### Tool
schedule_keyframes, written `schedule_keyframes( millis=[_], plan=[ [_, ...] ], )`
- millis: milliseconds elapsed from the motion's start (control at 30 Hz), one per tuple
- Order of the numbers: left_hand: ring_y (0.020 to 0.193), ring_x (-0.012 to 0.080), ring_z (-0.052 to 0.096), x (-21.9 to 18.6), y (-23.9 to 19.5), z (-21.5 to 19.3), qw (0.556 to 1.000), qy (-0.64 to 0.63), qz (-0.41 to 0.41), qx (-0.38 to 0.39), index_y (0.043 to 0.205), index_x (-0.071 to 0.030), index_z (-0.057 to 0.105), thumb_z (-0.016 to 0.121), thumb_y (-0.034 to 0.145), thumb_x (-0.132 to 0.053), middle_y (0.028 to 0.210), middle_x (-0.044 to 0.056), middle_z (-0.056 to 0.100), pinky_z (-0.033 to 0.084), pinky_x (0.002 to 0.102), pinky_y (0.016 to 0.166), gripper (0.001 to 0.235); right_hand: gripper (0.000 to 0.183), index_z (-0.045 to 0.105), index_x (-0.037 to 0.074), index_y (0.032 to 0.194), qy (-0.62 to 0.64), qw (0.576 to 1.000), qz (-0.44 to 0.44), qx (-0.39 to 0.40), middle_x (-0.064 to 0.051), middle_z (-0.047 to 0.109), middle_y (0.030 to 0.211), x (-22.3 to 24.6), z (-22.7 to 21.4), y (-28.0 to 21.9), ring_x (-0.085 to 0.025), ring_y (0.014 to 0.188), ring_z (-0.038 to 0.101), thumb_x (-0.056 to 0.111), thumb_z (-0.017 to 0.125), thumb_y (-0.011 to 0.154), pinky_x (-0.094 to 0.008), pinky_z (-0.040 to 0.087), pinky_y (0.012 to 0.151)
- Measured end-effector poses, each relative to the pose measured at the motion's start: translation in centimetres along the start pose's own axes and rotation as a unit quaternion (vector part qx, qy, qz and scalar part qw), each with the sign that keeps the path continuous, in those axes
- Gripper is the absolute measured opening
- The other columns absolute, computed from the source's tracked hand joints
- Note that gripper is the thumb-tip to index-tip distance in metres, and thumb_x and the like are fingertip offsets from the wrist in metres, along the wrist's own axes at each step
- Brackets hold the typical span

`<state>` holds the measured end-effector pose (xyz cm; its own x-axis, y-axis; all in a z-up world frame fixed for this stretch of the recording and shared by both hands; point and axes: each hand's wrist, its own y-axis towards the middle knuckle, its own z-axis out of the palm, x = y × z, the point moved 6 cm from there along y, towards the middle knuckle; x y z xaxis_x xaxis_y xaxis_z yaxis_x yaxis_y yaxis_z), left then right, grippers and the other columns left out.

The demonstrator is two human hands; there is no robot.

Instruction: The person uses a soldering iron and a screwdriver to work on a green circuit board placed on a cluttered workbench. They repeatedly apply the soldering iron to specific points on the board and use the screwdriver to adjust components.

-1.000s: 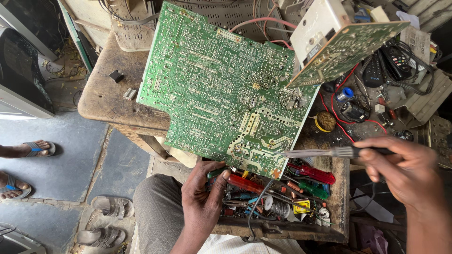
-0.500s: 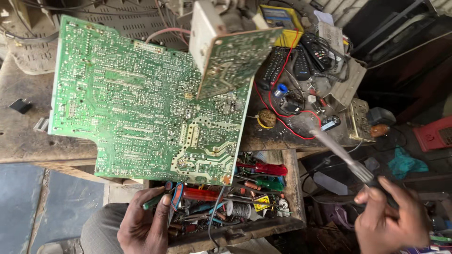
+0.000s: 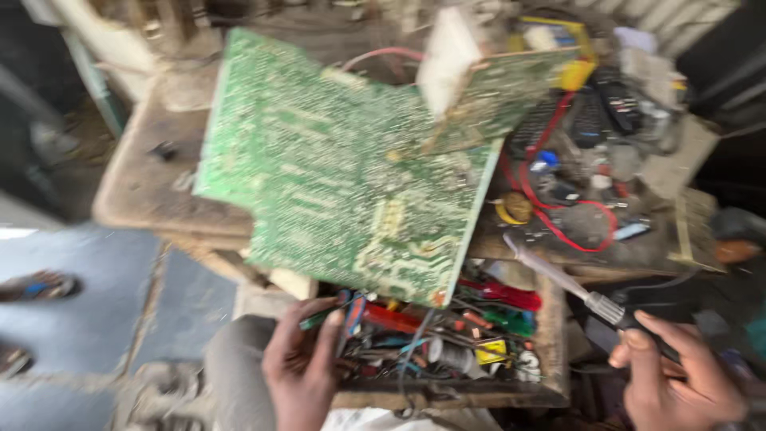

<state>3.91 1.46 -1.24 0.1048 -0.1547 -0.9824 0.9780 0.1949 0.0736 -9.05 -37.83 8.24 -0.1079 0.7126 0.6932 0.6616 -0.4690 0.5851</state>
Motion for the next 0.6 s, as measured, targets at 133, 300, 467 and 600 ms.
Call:
schedule_keyframes(
  millis=[133,300,467,600],
  plan=[
    [0.078,0.0085,0.064,0.8,-0.6,0.1,0.996,-0.079,-0.03,0.026,0.113,0.003,0.069,0.069,0.095,-0.003,0.094,0.006,0.071,0.053,0.023,0.063,0.019,0.028,0.067,-0.005,0.112,-0.035,0.992,-0.03,0.118,-0.016,0.07,0.09,3.3,1.9,1.8,-0.017,0.07,0.071,-0.008,0.072,0.085,-0.028,0.059,0.063],
    [0.065,0.0079,0.058,4.0,-1.9,-0.7,0.985,-0.119,-0.12,0.025,0.11,0.003,0.069,0.069,0.093,-0.004,0.091,0.006,0.066,0.049,0.023,0.053,0.018,0.028,0.072,-0.004,0.108,-0.098,0.981,-0.097,0.14,-0.02,0.074,0.096,7.2,4.2,2.5,-0.02,0.081,0.075,-0.007,0.078,0.081,-0.03,0.06,0.069],
    [0.076,0.0088,0.061,5.9,-3.1,-1.0,0.993,-0.088,-0.068,0.05,0.104,0.005,0.07,0.072,0.092,-0.002,0.093,0.006,0.066,0.049,0.022,0.066,0.014,0.027,0.072,-0.005,0.105,-0.11,0.973,-0.144,0.143,-0.02,0.074,0.096,9.2,5.9,2.8,-0.022,0.084,0.074,-0.006,0.081,0.08,-0.03,0.059,0.072],
    [0.087,0.0107,0.064,6.4,-3.4,-0.8,0.996,-0.052,-0.015,0.072,0.102,0.006,0.07,0.073,0.092,0.0,0.096,0.008,0.068,0.05,0.022,0.078,0.012,0.026,0.072,-0.005,0.105,-0.099,0.973,-0.148,0.146,-0.019,0.074,0.095,9.1,6.2,2.7,-0.021,0.084,0.074,-0.005,0.081,0.08,-0.03,0.059,0.073]
  ],
)
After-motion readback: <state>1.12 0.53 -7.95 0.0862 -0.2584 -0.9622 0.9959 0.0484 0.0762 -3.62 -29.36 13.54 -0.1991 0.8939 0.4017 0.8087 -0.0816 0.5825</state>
